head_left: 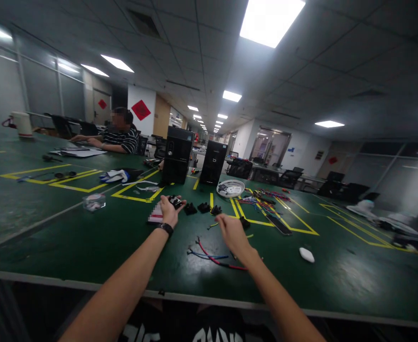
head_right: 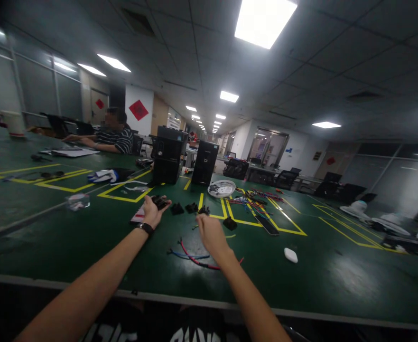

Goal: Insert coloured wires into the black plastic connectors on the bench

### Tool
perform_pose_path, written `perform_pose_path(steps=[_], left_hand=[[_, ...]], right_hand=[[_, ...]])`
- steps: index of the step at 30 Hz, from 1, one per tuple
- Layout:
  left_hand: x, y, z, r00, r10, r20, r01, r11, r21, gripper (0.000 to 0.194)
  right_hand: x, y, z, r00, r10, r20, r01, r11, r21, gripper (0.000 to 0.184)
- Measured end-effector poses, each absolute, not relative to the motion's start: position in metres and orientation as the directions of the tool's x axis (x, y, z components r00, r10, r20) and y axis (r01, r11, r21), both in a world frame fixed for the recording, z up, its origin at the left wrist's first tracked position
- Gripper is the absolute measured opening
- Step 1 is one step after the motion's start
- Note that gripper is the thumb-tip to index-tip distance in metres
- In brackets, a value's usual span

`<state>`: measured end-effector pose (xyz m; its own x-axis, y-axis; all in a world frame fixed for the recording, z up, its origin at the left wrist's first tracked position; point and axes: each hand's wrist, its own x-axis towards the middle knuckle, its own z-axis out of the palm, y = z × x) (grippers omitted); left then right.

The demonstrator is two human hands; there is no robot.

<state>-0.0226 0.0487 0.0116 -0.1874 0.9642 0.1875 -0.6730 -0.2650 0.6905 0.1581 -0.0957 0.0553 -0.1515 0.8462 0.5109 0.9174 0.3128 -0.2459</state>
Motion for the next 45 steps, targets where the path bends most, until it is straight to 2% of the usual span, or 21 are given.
perform_pose_path(steps=[2,5,6,8,9,11,13,15,17,19,22,25,27,31,34,36,38,39,41,42,45], left_hand=[[-0.011,0.044,0.011,-0.159,0.978,0.135,-0.65,-0.207,0.731,0.042],[0.02,0.03,0.006,-0.018,0.991,0.13,-0.568,-0.117,0.814,0.043],[0.03,0.024,0.004,0.03,0.991,0.132,-0.541,-0.095,0.836,0.043],[0.045,0.014,0.0,0.115,0.985,0.127,-0.504,-0.052,0.862,0.043],[0.05,0.011,-0.002,0.158,0.98,0.123,-0.495,-0.03,0.869,0.044],[0.054,0.006,-0.005,0.23,0.964,0.133,-0.463,-0.012,0.886,0.044],[0.053,0.006,-0.007,0.274,0.944,0.183,-0.348,-0.08,0.934,0.044],[0.049,0.009,-0.01,0.286,0.908,0.307,-0.117,-0.285,0.951,0.04],[0.045,0.012,-0.013,0.348,0.816,0.461,0.153,-0.535,0.831,0.034],[0.042,0.015,-0.017,0.466,0.726,0.505,0.361,-0.677,0.641,0.029],[0.04,0.017,-0.021,0.596,0.694,0.404,0.521,-0.717,0.463,0.024],[0.04,0.018,-0.022,0.632,0.688,0.357,0.551,-0.723,0.417,0.022],[0.039,0.017,-0.022,0.637,0.682,0.359,0.55,-0.728,0.409,0.023],[0.037,0.014,-0.02,0.619,0.687,0.38,0.538,-0.724,0.431,0.026],[0.041,0.012,-0.015,0.526,0.714,0.462,0.434,-0.693,0.577,0.021],[0.046,0.01,-0.008,0.42,0.779,0.465,0.256,-0.594,0.763,0.035],[0.051,0.008,-0.001,0.379,0.862,0.335,-0.016,-0.356,0.934,0.044],[0.053,0.008,0.002,0.39,0.885,0.253,-0.159,-0.206,0.966,0.046],[0.053,0.009,0.005,0.403,0.904,0.144,-0.398,0.032,0.917,0.044],[0.051,0.012,0.006,0.381,0.917,0.12,-0.486,0.088,0.869,0.042],[0.038,0.024,0.005,0.256,0.964,0.069,-0.597,0.101,0.796,0.04]], right_hand=[[0.152,-0.101,0.033,-0.243,0.879,0.411,0.921,0.342,-0.186,0.032],[0.15,-0.096,0.022,-0.242,0.831,0.501,0.925,0.353,-0.14,0.022],[0.152,-0.091,0.024,-0.226,0.799,0.558,0.919,0.364,-0.149,0.028],[0.159,-0.08,0.032,-0.248,0.755,0.607,0.88,0.437,-0.185,0.054],[0.164,-0.073,0.035,-0.291,0.751,0.593,0.844,0.493,-0.21,0.063],[0.176,-0.057,0.038,-0.375,0.757,0.535,0.777,0.572,-0.265,0.068],[0.193,-0.041,0.036,-0.352,0.79,0.502,0.781,0.544,-0.307,0.063],[0.213,-0.026,0.031,-0.227,0.841,0.49,0.858,0.411,-0.308,0.059],[0.234,-0.011,0.027,-0.081,0.886,0.457,0.935,0.227,-0.274,0.058],[0.25,0.001,0.023,0.019,0.919,0.394,0.975,0.07,-0.211,0.056],[0.264,0.014,0.018,0.078,0.95,0.302,0.988,-0.032,-0.154,0.056],[0.272,0.018,0.014,0.124,0.957,0.263,0.982,-0.081,-0.168,0.061],[0.282,0.014,0.014,0.179,0.955,0.236,0.974,-0.139,-0.178,0.06],[0.306,0.001,0.021,0.225,0.957,0.181,0.963,-0.191,-0.188,0.039],[0.305,-0.004,0.032,0.23,0.952,0.205,0.959,-0.186,-0.213,0.039],[0.285,-0.005,0.038,0.171,0.941,0.291,0.945,-0.074,-0.317,0.046],[0.25,-0.006,0.041,0.067,0.905,0.421,0.864,0.159,-0.478,0.05],[0.23,-0.007,0.041,0.023,0.884,0.466,0.803,0.262,-0.536,0.05],[0.194,-0.009,0.04,-0.102,0.849,0.518,0.715,0.425,-0.556,0.047],[0.182,-0.011,0.039,-0.148,0.833,0.533,0.679,0.478,-0.558,0.046],[0.171,-0.012,0.037,-0.165,0.802,0.574,0.658,0.523,-0.541,0.038]])
